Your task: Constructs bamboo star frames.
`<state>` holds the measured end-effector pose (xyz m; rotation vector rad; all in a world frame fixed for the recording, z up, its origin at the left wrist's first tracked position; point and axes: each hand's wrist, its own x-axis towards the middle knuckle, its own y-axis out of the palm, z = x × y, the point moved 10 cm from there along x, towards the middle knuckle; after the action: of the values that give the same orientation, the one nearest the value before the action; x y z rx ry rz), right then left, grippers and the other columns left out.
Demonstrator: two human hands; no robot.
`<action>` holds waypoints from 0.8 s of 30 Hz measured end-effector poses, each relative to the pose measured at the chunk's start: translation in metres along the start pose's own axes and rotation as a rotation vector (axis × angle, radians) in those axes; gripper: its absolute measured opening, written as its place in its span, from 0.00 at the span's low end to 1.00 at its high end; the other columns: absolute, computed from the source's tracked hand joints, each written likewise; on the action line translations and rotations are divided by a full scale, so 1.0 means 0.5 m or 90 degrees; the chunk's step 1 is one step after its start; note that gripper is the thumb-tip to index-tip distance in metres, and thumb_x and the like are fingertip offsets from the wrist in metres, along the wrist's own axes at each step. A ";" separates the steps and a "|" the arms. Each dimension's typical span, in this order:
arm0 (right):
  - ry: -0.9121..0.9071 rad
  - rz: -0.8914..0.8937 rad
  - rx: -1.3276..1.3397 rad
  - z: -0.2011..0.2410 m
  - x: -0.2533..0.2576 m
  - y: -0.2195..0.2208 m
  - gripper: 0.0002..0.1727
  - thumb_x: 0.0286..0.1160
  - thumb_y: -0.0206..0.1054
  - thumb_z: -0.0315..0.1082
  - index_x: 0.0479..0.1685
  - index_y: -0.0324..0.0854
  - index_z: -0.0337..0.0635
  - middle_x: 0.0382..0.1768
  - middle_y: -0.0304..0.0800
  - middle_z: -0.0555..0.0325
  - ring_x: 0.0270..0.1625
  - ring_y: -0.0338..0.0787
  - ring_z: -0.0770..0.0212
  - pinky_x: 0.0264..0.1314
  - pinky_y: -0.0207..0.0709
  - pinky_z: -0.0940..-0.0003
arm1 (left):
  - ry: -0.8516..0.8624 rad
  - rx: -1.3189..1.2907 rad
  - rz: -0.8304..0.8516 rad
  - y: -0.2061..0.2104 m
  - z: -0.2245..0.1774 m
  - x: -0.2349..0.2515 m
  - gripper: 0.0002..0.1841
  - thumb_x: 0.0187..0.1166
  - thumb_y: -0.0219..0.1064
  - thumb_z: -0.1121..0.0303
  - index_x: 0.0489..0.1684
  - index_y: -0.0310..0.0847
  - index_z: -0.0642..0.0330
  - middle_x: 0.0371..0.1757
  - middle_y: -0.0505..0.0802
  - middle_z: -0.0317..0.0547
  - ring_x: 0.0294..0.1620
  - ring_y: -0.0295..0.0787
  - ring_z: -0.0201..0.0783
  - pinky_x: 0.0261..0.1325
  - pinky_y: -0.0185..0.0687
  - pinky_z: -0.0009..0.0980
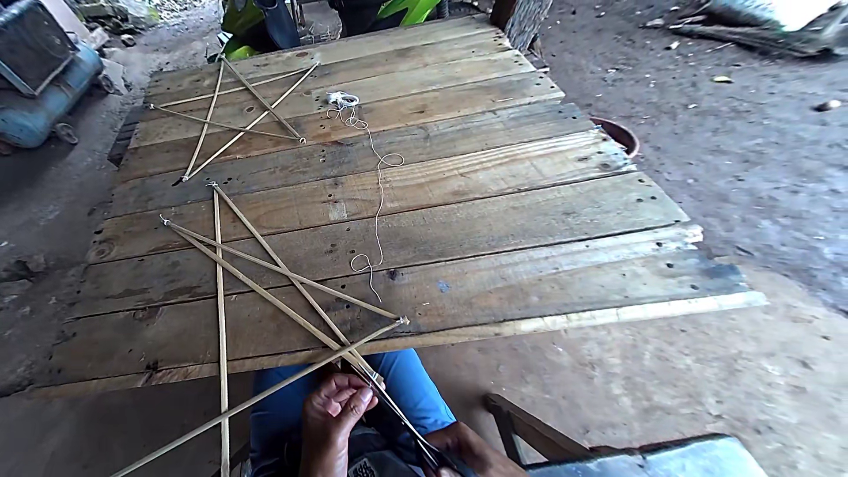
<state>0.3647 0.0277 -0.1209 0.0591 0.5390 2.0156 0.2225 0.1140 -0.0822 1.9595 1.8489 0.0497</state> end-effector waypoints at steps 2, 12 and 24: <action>0.007 0.006 -0.011 0.002 0.007 -0.003 0.26 0.71 0.70 0.66 0.28 0.86 0.52 0.23 0.84 0.80 0.26 0.80 0.85 0.31 0.73 0.84 | 0.006 0.004 0.012 0.001 0.001 0.000 0.10 0.69 0.64 0.86 0.34 0.89 0.62 0.38 0.98 0.45 0.42 0.98 0.36 0.50 0.94 0.31; 0.010 0.043 -0.042 0.006 0.036 -0.011 0.27 0.69 0.72 0.67 0.27 0.85 0.51 0.21 0.82 0.80 0.24 0.78 0.85 0.28 0.71 0.86 | 0.005 0.011 0.021 0.000 0.006 0.000 0.10 0.68 0.64 0.86 0.34 0.88 0.62 0.38 0.98 0.45 0.42 0.98 0.36 0.50 0.94 0.30; 0.005 -0.064 -0.062 0.011 0.038 -0.034 0.28 0.60 0.76 0.69 0.18 0.83 0.55 0.14 0.75 0.84 0.17 0.70 0.88 0.20 0.61 0.87 | -0.002 0.006 0.021 -0.001 0.008 0.006 0.11 0.70 0.61 0.86 0.36 0.88 0.64 0.37 0.98 0.44 0.40 0.98 0.36 0.50 0.95 0.31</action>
<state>0.3709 0.0523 -0.1262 -0.0343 0.4387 1.9414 0.2235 0.1156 -0.0867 1.9956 1.8177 0.0483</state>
